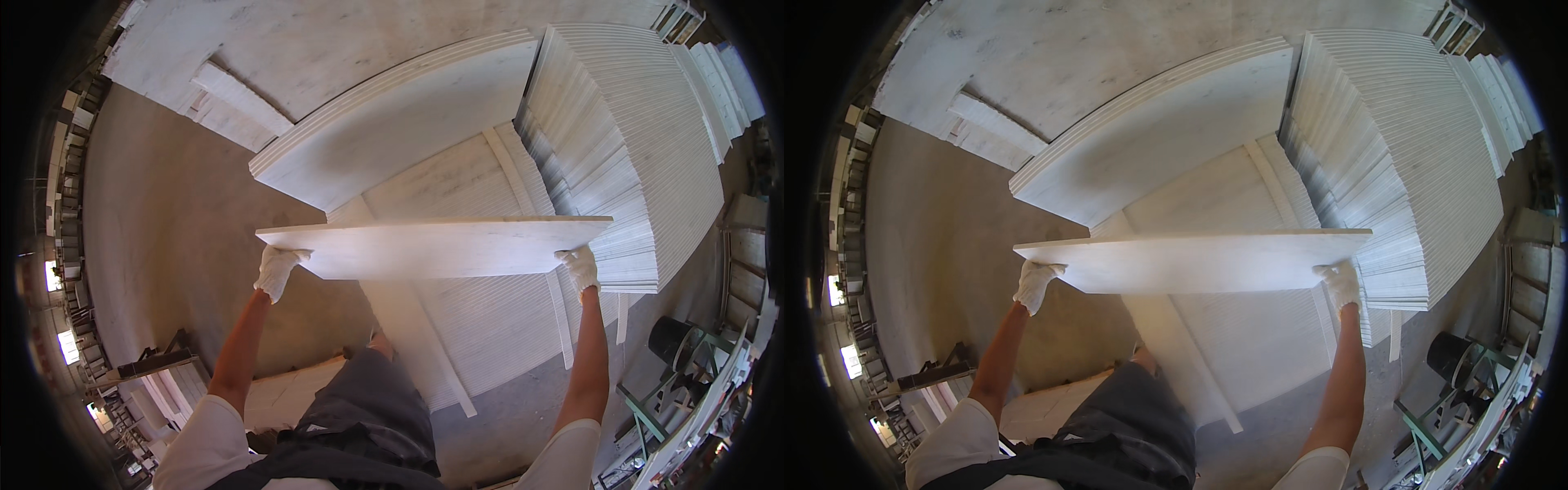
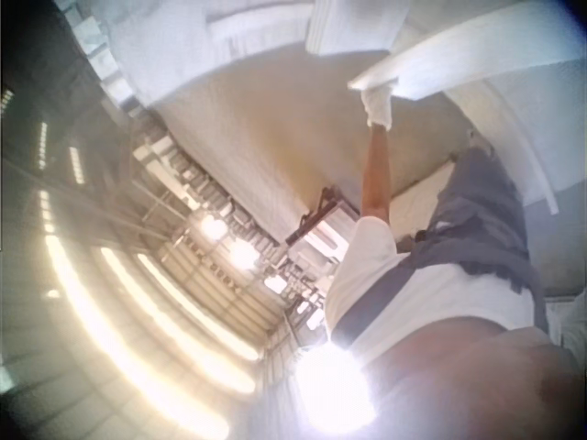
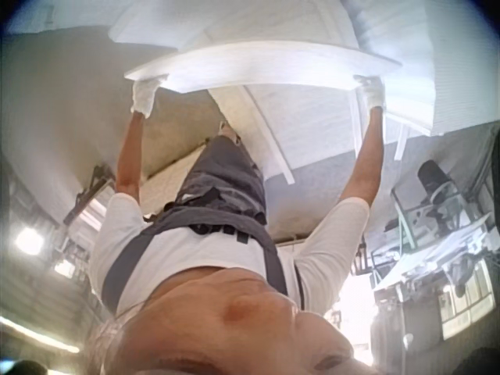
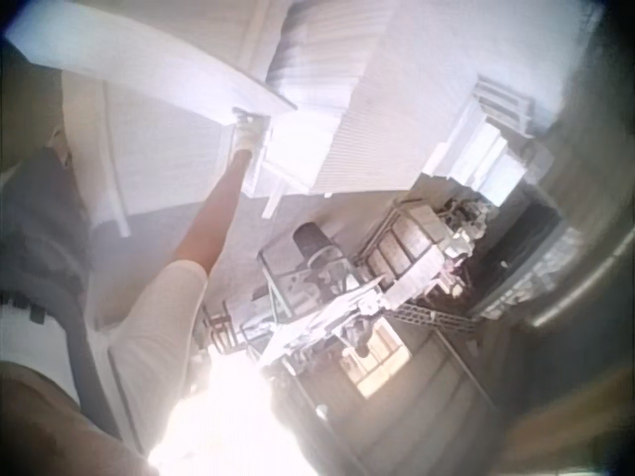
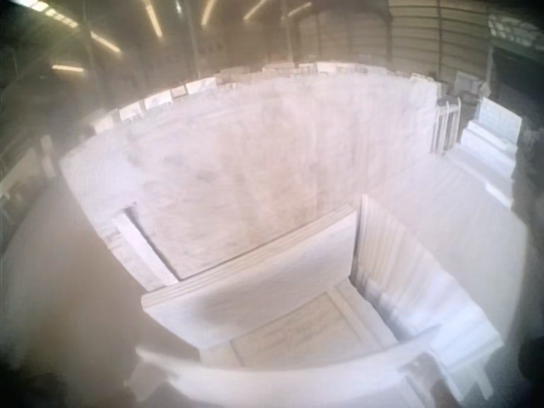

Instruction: The person repeatedly picks up large white stone slabs from a workbench, wipes their surfaces with gloved hands, and stacks them on a nearby rack. The person also briefly moves a floor fan out of the way before resuming handling the slabs.

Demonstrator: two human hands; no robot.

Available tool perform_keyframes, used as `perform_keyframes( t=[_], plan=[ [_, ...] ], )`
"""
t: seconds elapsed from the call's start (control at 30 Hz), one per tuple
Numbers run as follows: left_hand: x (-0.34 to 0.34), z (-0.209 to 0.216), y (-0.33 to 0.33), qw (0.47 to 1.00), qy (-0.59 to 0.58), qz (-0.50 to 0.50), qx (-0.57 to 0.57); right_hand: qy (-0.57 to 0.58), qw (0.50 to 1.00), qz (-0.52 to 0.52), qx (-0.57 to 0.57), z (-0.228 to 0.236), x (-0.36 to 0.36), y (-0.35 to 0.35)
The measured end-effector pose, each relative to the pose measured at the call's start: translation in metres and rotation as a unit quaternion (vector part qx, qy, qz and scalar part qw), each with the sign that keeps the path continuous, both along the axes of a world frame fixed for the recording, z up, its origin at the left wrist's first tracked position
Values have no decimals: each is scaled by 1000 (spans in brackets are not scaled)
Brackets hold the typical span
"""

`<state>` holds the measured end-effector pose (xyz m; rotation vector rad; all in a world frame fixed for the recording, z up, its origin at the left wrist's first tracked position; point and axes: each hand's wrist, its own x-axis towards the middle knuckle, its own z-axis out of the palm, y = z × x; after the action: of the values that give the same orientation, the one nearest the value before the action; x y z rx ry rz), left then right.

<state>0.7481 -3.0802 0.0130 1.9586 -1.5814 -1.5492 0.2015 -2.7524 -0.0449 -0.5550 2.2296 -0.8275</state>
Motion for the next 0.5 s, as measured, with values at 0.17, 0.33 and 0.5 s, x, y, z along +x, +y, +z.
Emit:
perform_keyframes(
  t=[0.17,0.33,0.5],
  plan=[
    [-2,-16,16,997,60,52,-5,8,1000,26,9,-18,-17,-24],
    [4,-21,43,985,148,68,-51,50,997,54,14,-54,-32,-13],
    [21,-31,48,996,92,-18,1,163,981,88,55,-72,-25,5]
  ],
)
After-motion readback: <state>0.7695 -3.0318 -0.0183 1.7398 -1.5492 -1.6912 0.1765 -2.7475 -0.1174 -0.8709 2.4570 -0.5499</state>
